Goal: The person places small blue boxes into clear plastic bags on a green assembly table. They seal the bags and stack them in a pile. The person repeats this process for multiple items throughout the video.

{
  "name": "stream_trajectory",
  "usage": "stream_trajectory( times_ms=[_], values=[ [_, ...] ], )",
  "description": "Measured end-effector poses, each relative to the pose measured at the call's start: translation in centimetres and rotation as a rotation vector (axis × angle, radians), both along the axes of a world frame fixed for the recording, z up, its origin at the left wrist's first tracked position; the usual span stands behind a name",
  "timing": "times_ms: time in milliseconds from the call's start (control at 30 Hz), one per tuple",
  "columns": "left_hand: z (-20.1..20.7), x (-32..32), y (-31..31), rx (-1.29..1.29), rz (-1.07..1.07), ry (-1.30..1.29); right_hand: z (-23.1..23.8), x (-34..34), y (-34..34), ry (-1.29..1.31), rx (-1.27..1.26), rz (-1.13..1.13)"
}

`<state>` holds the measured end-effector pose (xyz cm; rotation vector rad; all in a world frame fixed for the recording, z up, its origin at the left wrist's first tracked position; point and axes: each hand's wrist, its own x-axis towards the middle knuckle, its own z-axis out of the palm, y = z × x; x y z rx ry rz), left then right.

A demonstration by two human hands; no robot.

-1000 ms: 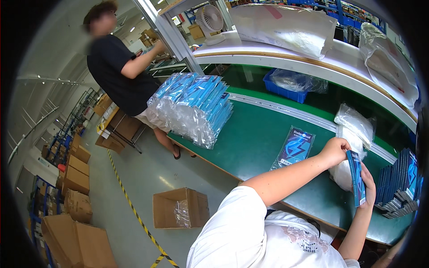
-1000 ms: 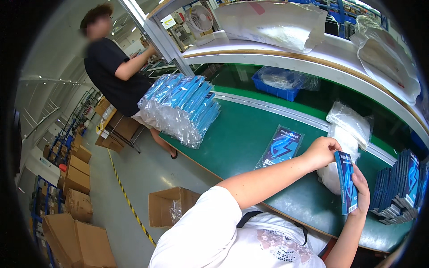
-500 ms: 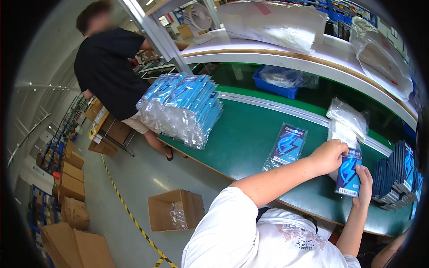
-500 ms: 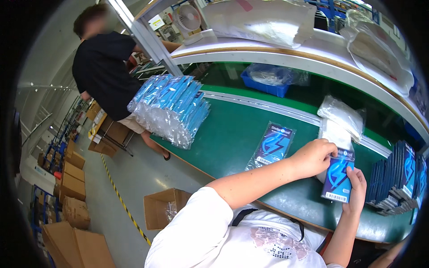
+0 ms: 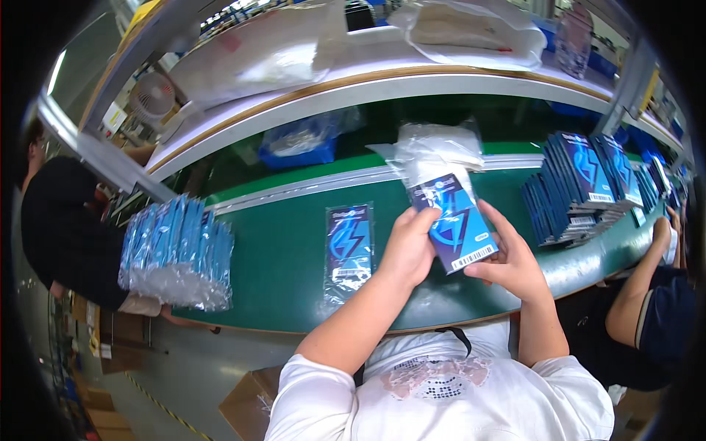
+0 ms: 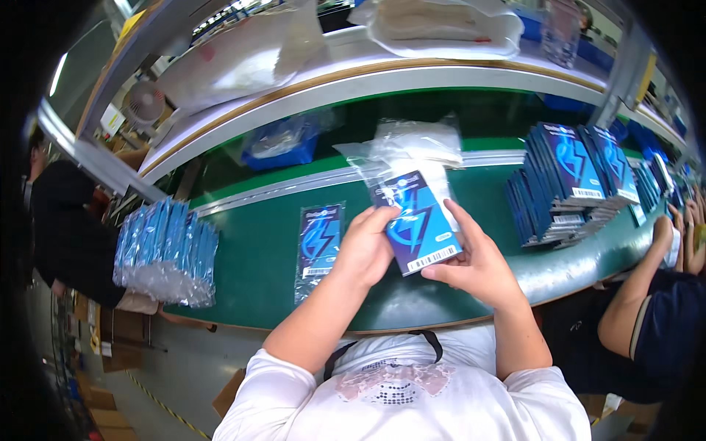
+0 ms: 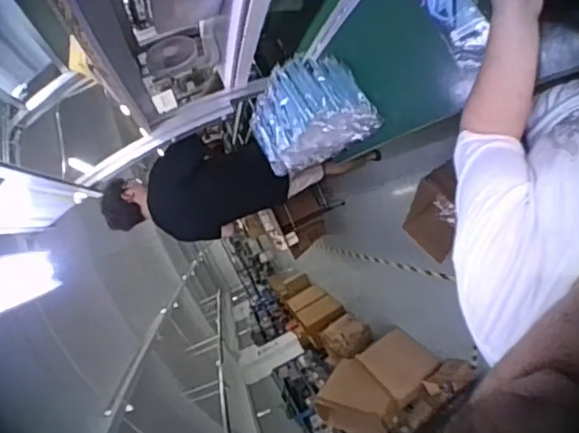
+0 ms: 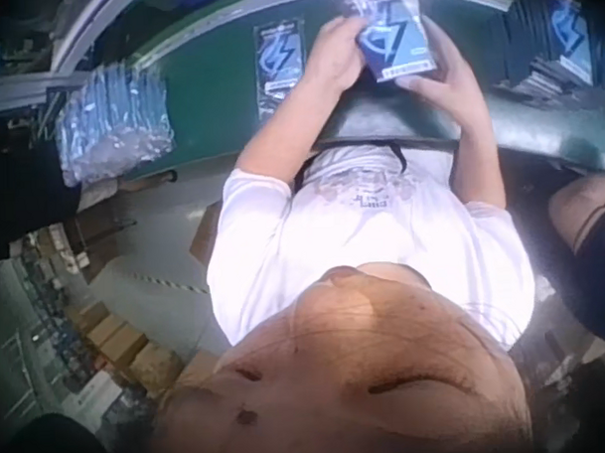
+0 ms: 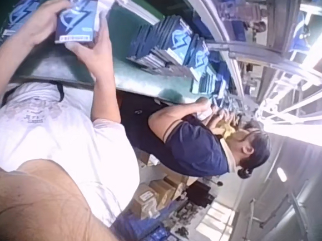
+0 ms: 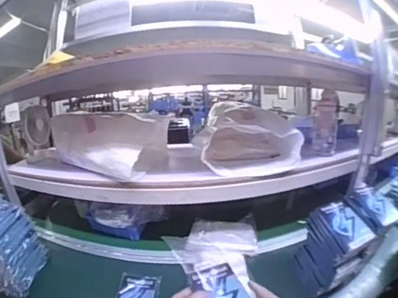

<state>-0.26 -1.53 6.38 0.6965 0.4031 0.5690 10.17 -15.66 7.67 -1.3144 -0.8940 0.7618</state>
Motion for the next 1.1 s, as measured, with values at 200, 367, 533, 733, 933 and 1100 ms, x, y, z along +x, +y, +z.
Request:
stream_trajectory(
  times_ms=[200, 367, 533, 733, 933, 1100],
  values=[
    [2.3, -2.4, -3.4, 0.075, -0.653, 0.008, 0.6, 1.1, -0.4, -0.541, 0.389, -0.374],
    [1.4, -3.1, -2.1, -0.156, -0.742, 0.012, 0.7, -0.7, -0.1, -0.663, 0.525, -0.179],
    [1.1, -4.6, -1.4, -0.184, -0.484, 0.131, -0.7, -4.6, 0.4, -0.689, 0.450, 0.443],
    [-0.4, -8.4, 1.9, 1.161, 0.438, 0.762, 2.2, -0.4, -1.6, -0.661, 0.422, 0.034],
    [-4.6, -10.9, 3.0, 1.514, 0.262, 1.450, 7.1, 8.8, -1.9, -1.082, 0.237, -0.800],
    [-2.6, -8.1, 2.1, 1.472, 0.237, 1.423, 7.1, 14.2, -2.4, -1.343, -0.685, -0.767]
  ],
)
